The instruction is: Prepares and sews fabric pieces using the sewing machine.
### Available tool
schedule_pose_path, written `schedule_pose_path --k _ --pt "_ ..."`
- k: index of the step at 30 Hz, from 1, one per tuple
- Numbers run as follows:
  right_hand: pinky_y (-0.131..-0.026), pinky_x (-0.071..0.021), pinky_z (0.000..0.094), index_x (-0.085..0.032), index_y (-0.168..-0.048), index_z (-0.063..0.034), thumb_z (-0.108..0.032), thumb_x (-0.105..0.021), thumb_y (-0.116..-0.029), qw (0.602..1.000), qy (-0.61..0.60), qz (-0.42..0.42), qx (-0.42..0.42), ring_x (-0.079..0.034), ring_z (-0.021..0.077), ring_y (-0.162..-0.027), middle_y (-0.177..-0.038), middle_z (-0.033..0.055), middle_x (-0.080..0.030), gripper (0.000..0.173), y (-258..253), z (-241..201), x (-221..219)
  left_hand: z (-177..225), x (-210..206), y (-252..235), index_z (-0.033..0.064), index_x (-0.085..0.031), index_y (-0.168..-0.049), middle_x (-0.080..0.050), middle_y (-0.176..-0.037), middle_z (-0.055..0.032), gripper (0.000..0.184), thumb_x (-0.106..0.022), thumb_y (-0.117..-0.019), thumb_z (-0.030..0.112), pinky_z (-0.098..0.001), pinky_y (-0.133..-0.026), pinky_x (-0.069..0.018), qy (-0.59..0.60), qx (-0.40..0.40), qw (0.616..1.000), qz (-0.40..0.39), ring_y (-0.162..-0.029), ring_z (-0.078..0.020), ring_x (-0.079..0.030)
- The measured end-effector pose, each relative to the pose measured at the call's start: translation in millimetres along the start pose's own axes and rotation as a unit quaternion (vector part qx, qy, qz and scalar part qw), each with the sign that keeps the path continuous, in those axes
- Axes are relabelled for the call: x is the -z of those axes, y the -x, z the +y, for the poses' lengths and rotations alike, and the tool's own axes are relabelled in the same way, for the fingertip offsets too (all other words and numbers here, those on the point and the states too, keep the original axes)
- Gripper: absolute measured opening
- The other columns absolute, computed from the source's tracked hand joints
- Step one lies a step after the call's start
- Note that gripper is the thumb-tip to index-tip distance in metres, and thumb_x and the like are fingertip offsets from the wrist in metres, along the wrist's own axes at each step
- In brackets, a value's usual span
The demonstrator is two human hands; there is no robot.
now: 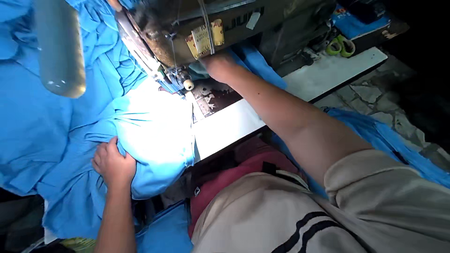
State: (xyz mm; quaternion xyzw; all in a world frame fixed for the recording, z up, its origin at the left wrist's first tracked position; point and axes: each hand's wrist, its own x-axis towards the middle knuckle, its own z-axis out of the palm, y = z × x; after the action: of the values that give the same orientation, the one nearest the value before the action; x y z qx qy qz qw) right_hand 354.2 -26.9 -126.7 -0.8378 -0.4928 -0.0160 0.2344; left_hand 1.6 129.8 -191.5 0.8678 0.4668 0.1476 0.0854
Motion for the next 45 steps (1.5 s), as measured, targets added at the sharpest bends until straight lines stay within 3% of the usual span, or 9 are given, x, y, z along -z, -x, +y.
schedule_pose_path --k 4,9,17,21,25,29,31,37,45 --pt "-0.121 -0.0314 0.0521 -0.052 -0.146 0.0013 -0.026 -0.049 -0.1079 0.995 -0.044 -0.059 -0.072 -0.042 0.0343 -0.146 -0.15 0.0236 -0.051 0.047 -27 -1 0 -5 -2 0 -0.0001 -0.056 -0.14 -0.05 -0.143 -0.0334 0.047 -0.055 -0.0954 0.015 -0.0741 -0.112 -0.0215 0.014 -0.003 1.0 0.017 -0.139 -0.0536 -0.04" --pt "-0.107 -0.0376 0.0678 -0.059 -0.138 -0.0014 -0.034 -0.064 -0.098 0.972 0.008 -0.232 -0.029 -0.051 0.042 -0.135 -0.139 0.0256 -0.058 0.052 -35 -20 -8 -5 -5 3 -0.0016 -0.057 -0.137 -0.05 -0.142 -0.0349 0.047 -0.055 -0.0932 0.016 -0.0743 -0.111 -0.0237 0.007 -0.015 1.0 0.027 -0.138 -0.0549 -0.041" --pt "-0.116 -0.0319 0.0566 -0.057 -0.134 0.0126 -0.011 -0.044 -0.1081 0.964 -0.062 -0.205 -0.156 -0.044 0.0437 -0.141 -0.144 0.0314 -0.053 0.037 -14 -71 -9 -3 -1 4 -0.0043 -0.056 -0.137 -0.05 -0.141 -0.0365 0.046 -0.055 -0.0931 0.01 -0.0744 -0.111 -0.0214 0.014 -0.004 1.0 0.022 -0.138 -0.0559 -0.04" --pt "-0.109 -0.0349 0.0663 -0.063 -0.127 0.0098 -0.015 -0.047 -0.1073 0.969 0.032 -0.223 -0.098 -0.05 0.0476 -0.134 -0.136 0.0313 -0.059 0.035 -11 -64 1 -7 0 4 -0.0062 -0.054 -0.14 -0.046 -0.146 -0.0359 0.046 -0.054 -0.0959 0.009 -0.0688 -0.114 -0.0236 0.061 0.005 0.997 0.048 -0.141 -0.0533 -0.038" --pt "-0.108 -0.0393 0.0626 -0.064 -0.122 0.0108 -0.011 -0.059 -0.0967 0.999 0.032 -0.041 0.001 -0.056 0.0478 -0.127 -0.126 0.0317 -0.064 0.034 8 -28 -21 24 9 33 -0.0151 -0.061 -0.121 -0.05 -0.14 -0.0372 0.042 -0.049 -0.0943 0.015 -0.0593 -0.115 -0.0328 0.137 -0.152 0.97 0.133 -0.137 -0.051 -0.044" --pt "-0.105 -0.0457 0.0568 -0.071 -0.115 0.0056 -0.007 -0.058 -0.0973 0.996 -0.07 0.012 0.054 -0.059 0.0452 -0.122 -0.122 0.0273 -0.066 0.026 44 -18 -31 97 -3 77 -0.0003 -0.075 -0.101 -0.075 -0.101 -0.0191 0.049 -0.054 -0.0961 0.043 -0.0542 -0.071 -0.0587 0.085 -0.348 0.933 0.026 -0.087 -0.0342 -0.074" --pt "-0.102 -0.0475 0.0541 -0.074 -0.106 0.0047 -0.007 -0.056 -0.0968 0.989 -0.118 -0.009 0.091 -0.063 0.0418 -0.114 -0.111 0.0241 -0.071 0.023 56 -19 -39 109 -23 86 -0.001 -0.073 -0.09 -0.072 -0.089 -0.0169 0.032 -0.058 -0.0959 0.027 -0.0488 -0.058 -0.0573 0.068 -0.356 0.932 0.008 -0.074 -0.0325 -0.072" --pt "-0.106 -0.0448 0.056 -0.069 -0.127 -0.0019 -0.016 -0.052 -0.1022 0.981 -0.129 -0.073 0.126 -0.058 0.0374 -0.126 -0.131 0.0194 -0.065 0.033 55 -23 -67 129 11 96 0.002 -0.073 -0.092 -0.073 -0.09 -0.011 0.023 -0.054 -0.0976 0.014 -0.0373 -0.073 -0.0573 0.211 -0.334 0.918 -0.015 -0.079 -0.0216 -0.071" --pt "-0.091 -0.0523 0.0521 -0.077 -0.093 0.0008 -0.007 -0.063 -0.0847 0.944 -0.157 0.035 0.289 -0.067 0.0352 -0.104 -0.101 0.0177 -0.072 0.018 108 -35 -52 128 15 90 0.0028 -0.073 -0.093 -0.073 -0.089 -0.0088 0.026 -0.051 -0.0995 0.015 -0.0278 -0.071 -0.0535 0.252 -0.34 0.906 0.013 -0.075 -0.0149 -0.067"
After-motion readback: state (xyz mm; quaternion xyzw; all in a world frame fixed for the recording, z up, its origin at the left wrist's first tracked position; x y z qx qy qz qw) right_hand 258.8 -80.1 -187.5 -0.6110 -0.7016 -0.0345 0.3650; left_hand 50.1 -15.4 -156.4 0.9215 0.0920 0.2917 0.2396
